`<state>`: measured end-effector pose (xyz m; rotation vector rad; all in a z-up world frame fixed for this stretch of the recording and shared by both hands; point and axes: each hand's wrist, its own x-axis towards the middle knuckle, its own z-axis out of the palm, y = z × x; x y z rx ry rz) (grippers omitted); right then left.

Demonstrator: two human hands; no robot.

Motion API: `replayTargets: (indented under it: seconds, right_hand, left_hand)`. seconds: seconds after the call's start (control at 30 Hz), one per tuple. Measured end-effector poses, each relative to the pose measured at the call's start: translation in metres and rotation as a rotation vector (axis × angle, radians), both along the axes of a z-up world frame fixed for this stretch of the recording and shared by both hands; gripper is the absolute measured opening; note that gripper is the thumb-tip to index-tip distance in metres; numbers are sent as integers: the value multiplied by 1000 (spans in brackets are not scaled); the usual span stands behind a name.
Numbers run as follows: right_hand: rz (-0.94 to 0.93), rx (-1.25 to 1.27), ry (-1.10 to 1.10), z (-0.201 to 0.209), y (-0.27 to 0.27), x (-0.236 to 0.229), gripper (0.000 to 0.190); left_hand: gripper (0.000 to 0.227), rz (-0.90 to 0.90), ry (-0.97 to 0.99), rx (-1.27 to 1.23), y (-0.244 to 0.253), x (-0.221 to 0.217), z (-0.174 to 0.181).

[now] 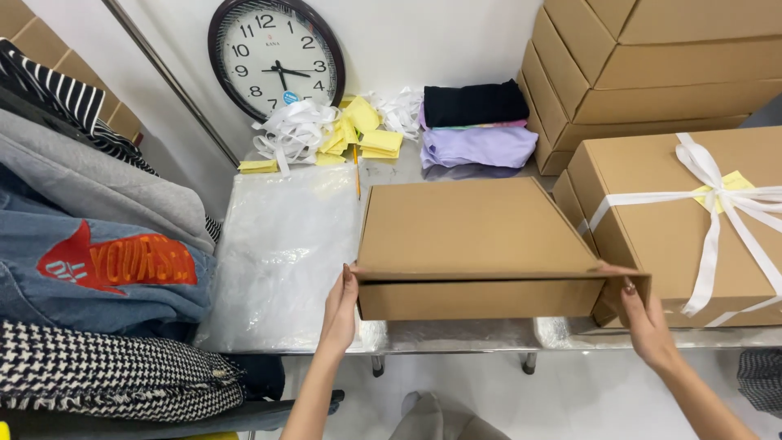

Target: The person places a folded black garment into a cardboard box, closes the lid, and ties a white ribbon around it. They then place a yellow sticky note on the ribbon and stack the box with others. The process is repeated with another garment.

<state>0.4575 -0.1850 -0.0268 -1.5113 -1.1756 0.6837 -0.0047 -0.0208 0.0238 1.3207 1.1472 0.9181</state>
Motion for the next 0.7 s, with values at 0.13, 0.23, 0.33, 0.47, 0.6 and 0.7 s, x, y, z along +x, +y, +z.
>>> replayTargets:
  seconds: [0.13,0.23,0.33,0.47,0.6,0.7]
  right_hand:
    - [-22,-105,374,-36,-13,-8,32]
    - [-215,-616,353,34,-11,-57,67]
    - [-126,-666,395,24,-7,-50,78]
    - [-183,-706,376,25,-10,-31,85]
    - [74,-146,178,16,-15,16,97]
    - [6,-19,297,86,-1,-5,106]
  left_hand:
    - [98,146,174,-257,-15,11,-36]
    - [91,162,165,-347,-18,8,-58]
    - [85,109,165,-336,-19,3,-73]
    - [94,145,42,-198,-26,-5,-73]
    - [92,12,-217,284,-45,2,0]
    - [93,3,-248,466,-39,5,26]
